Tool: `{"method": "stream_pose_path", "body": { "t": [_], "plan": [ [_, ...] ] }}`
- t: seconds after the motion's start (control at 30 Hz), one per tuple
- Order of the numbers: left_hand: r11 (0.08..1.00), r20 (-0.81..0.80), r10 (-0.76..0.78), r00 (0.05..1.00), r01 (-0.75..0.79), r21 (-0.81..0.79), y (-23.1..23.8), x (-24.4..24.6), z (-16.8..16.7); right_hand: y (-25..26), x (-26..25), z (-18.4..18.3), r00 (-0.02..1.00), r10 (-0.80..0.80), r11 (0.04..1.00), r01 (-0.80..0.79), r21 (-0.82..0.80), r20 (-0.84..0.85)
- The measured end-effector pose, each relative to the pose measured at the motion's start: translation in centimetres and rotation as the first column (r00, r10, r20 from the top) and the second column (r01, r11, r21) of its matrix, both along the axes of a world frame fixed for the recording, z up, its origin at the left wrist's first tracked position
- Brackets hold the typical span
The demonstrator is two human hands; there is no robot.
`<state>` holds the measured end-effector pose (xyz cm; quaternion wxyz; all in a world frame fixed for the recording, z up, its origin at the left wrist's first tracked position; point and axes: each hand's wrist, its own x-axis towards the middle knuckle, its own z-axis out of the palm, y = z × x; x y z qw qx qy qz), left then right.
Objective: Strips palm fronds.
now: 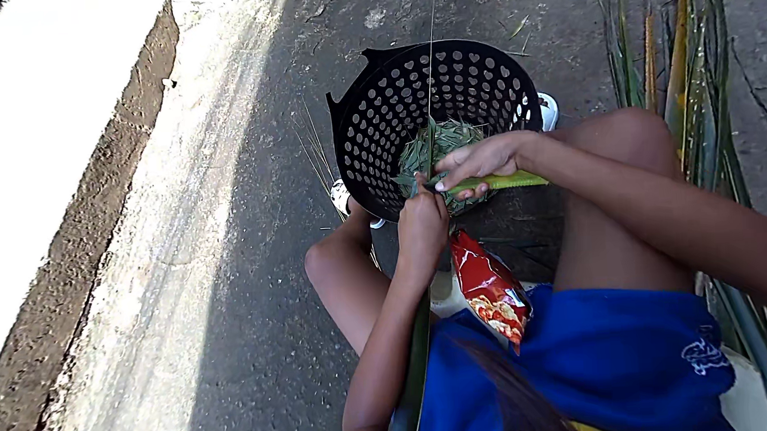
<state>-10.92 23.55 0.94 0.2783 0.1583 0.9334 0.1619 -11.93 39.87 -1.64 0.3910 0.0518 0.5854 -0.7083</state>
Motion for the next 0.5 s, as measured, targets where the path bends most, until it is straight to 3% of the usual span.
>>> {"method": "stream_pose_path", "body": {
  "t": [0.2,0.4,0.47,0.5],
  "plan": [
    [1.0,-0.033,0.017,0.999,-0.017,0.015,-0.3,0.1,-0.4,0.8,-1.4,-0.3,0.993,-0.113,0.986,0.117,0.115,-0.04],
    [1.0,-0.008,-0.008,1.0,0.008,0.014,-0.3,0.6,-0.4,2.1,-3.1,-0.6,0.854,-0.506,0.831,0.521,0.196,-0.122],
    [1.0,-0.006,-0.01,1.0,0.01,0.028,-0.3,0.6,-0.4,2.2,-2.9,-0.4,0.865,-0.495,0.846,0.501,0.181,-0.084],
    [0.999,-0.012,-0.009,1.0,0.01,0.035,-0.4,0.5,-0.4,1.9,-2.4,-0.4,0.908,-0.416,0.896,0.418,0.149,-0.049]
  ]
}}
